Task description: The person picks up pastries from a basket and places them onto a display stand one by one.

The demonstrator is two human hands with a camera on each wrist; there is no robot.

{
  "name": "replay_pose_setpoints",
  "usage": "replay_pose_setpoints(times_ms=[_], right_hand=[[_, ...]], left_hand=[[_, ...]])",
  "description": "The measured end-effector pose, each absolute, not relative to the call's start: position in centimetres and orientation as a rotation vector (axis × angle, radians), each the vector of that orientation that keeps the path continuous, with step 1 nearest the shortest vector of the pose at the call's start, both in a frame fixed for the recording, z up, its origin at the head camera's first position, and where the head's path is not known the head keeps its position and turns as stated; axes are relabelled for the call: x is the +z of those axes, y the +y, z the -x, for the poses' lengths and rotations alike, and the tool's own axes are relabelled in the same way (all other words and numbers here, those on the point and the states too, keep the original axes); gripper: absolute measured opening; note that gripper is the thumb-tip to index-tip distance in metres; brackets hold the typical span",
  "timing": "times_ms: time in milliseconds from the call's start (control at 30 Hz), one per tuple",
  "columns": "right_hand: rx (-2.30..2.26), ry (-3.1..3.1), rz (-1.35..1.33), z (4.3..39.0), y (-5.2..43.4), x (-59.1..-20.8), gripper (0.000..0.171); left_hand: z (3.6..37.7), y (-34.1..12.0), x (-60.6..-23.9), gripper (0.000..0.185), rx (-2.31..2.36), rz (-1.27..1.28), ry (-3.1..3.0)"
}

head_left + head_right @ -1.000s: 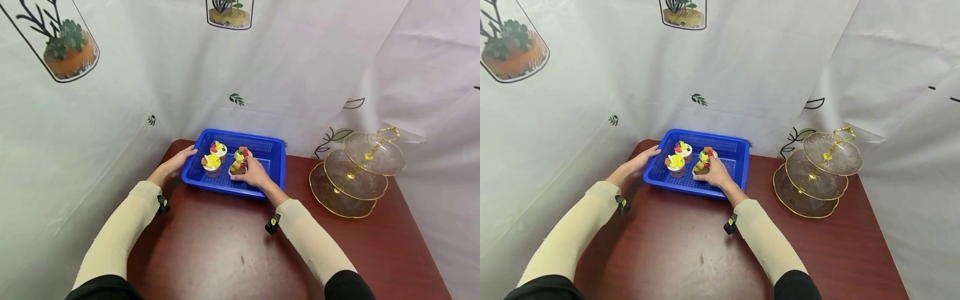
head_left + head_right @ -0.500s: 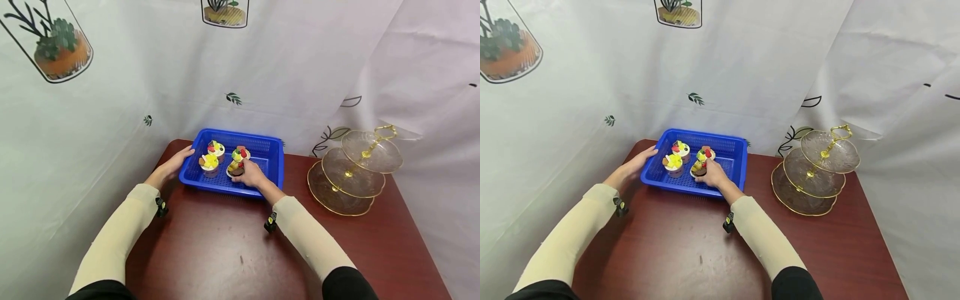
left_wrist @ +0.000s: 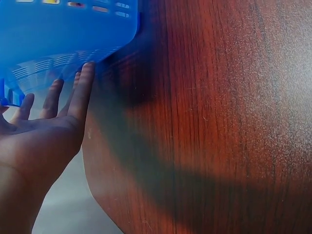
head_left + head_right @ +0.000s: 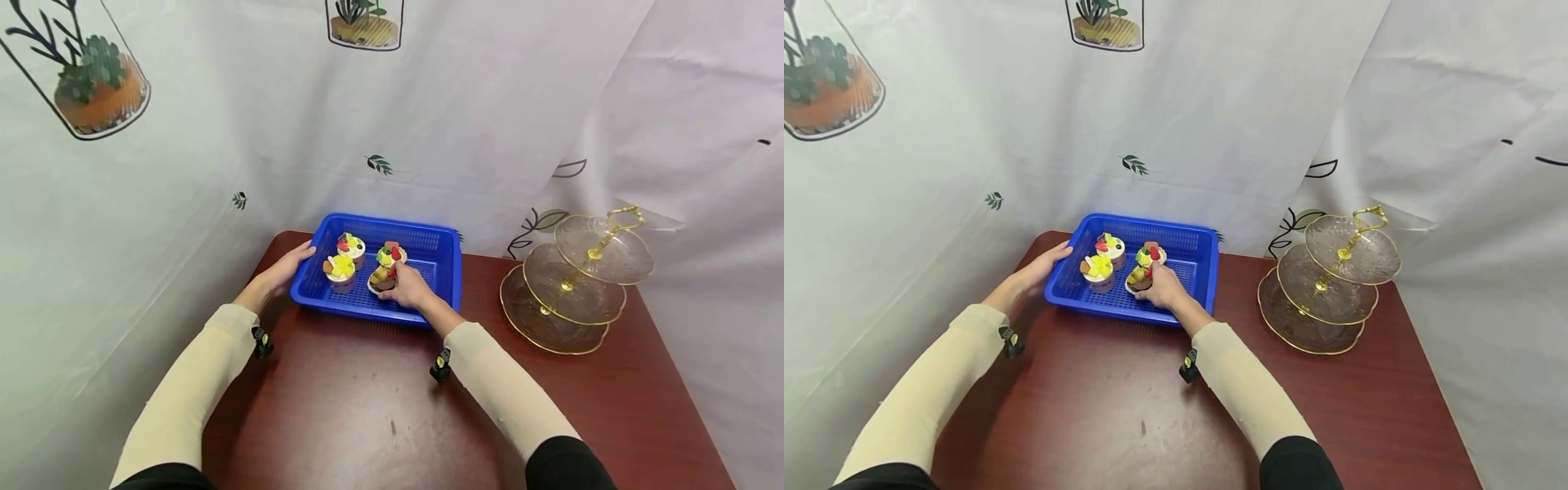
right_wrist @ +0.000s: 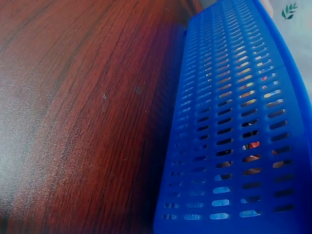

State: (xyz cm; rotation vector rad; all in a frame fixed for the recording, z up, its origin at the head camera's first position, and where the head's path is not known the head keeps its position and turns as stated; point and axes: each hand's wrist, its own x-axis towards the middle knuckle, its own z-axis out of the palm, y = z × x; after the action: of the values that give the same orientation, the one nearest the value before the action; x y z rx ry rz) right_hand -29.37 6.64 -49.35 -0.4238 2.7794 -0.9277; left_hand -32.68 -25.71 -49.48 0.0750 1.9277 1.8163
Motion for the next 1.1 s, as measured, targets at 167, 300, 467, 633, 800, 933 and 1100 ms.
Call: replay_pose_setpoints(times_ms=[167,300,467,633,800,933,1100], right_hand=[[-0.901,2.791,0.438,29.3,6.6,-49.3,0.058],[-0.883,2.803,0.470,29.3,6.6,-49.3,0.055],[-0.909,2.779,0.497,29.2,7.0,-48.8,0.055],[-0.960,2.757,0.560,29.0,7.6,-48.0,0.056],[-1.017,2.748,0.678,28.6,9.0,-46.7,0.058],[-1.047,2.767,0.716,28.0,11.2,-45.2,0.057],[-1.096,2.841,0.708,27.4,14.6,-43.0,0.057]], left_hand=[[32.5,-25.8,-49.3,0.065,1.815,-0.070,1.928],[32.5,-25.8,-49.2,0.065,1.808,-0.062,1.932],[32.6,-25.7,-49.3,0.065,1.795,-0.052,1.946],[32.7,-25.5,-49.4,0.065,1.802,-0.051,1.934],[32.7,-25.6,-49.4,0.065,1.799,-0.042,1.930],[32.8,-25.5,-49.5,0.065,1.796,-0.047,1.916],[32.9,-25.6,-49.4,0.064,1.802,-0.059,1.908]])
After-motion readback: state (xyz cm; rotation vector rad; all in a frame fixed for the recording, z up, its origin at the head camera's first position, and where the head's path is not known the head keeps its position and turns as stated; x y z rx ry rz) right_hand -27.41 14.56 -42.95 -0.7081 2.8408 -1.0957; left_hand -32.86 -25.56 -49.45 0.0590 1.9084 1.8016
